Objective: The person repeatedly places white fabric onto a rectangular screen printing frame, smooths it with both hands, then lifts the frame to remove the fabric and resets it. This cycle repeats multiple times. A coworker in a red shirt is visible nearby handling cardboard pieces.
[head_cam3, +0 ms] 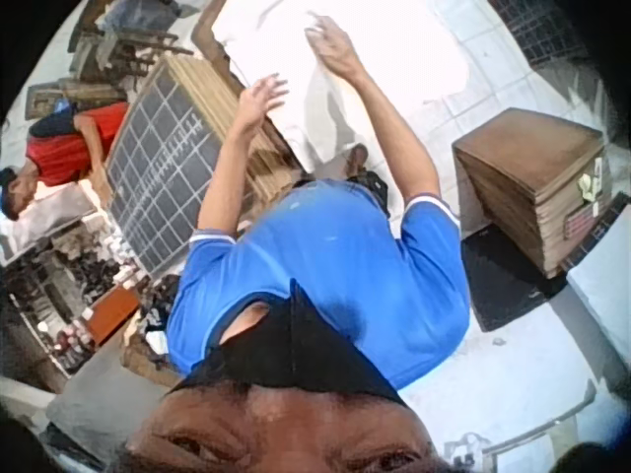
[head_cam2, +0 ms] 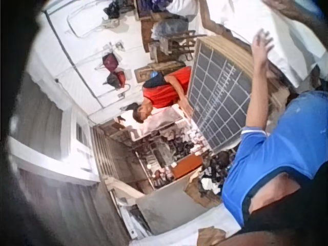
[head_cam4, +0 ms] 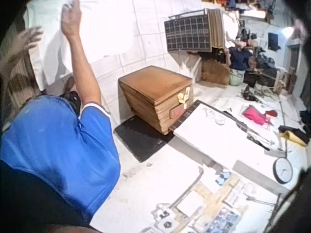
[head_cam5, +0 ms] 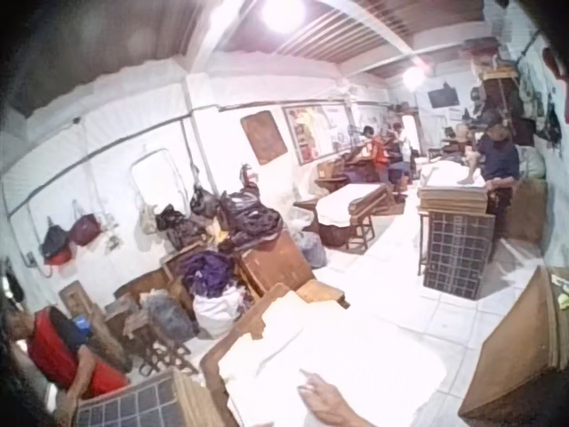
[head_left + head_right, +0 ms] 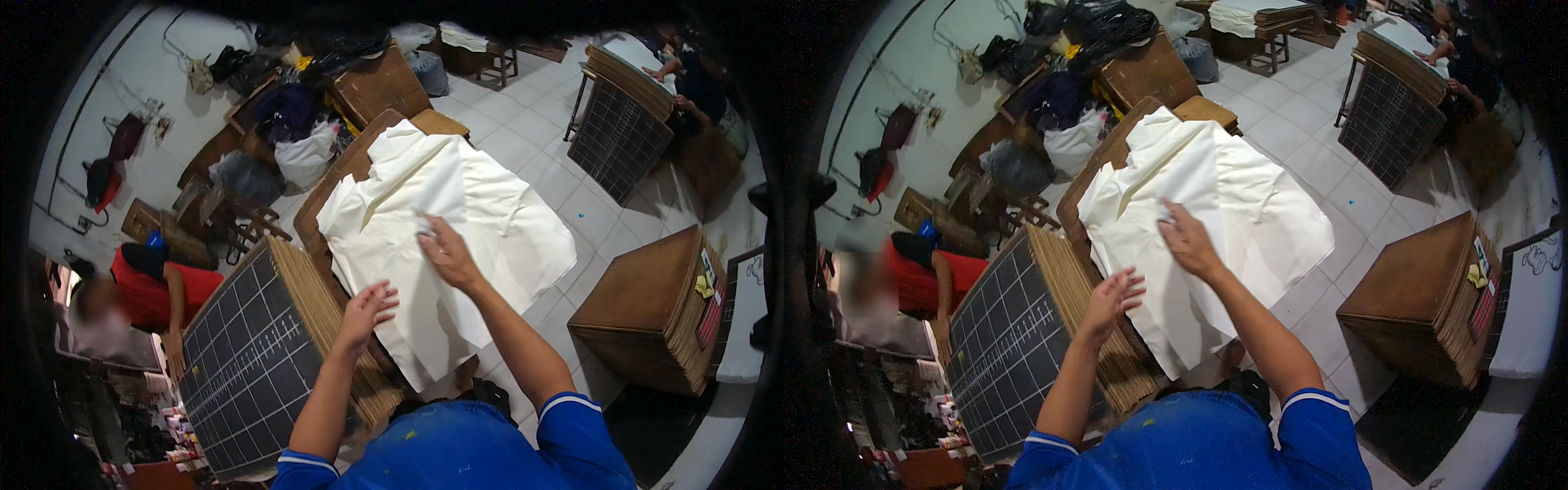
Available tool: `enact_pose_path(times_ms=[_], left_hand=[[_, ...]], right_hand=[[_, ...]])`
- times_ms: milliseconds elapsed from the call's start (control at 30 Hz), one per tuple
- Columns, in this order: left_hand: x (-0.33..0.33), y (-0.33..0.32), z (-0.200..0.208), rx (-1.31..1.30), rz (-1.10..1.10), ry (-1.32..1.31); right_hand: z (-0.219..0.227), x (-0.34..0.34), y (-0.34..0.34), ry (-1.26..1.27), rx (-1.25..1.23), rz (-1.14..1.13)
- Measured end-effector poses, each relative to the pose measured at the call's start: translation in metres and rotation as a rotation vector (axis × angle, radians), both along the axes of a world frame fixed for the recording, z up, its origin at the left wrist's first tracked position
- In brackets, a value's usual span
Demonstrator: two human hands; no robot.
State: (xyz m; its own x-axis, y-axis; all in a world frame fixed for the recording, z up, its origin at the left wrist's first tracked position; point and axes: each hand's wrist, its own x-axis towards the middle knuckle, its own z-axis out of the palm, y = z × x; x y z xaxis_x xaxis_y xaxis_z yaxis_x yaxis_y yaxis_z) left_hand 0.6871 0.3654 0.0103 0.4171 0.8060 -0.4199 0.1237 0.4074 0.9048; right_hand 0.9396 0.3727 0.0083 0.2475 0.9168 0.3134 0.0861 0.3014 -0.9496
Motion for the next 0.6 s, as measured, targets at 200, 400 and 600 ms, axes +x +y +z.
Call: enact_pose_path(times_ms=[200,400,600], left_hand=[[-0.054,0.05,-0.045,-0.221,0.094,-0.623],[-0.068,0.065,-0.06,-0.3,0.011,-0.922],[-0.022,0.045,0.004,0.183,0.012,-0.633]], right_hand=[[0.074,-0.092,-0.11,-0.271,-0.004,0.569],[0.129,-0.123,-0.245,-0.067,-0.272,0.588],[0.153,-0.149,-0.336,0.008,0.031,-0.094]])
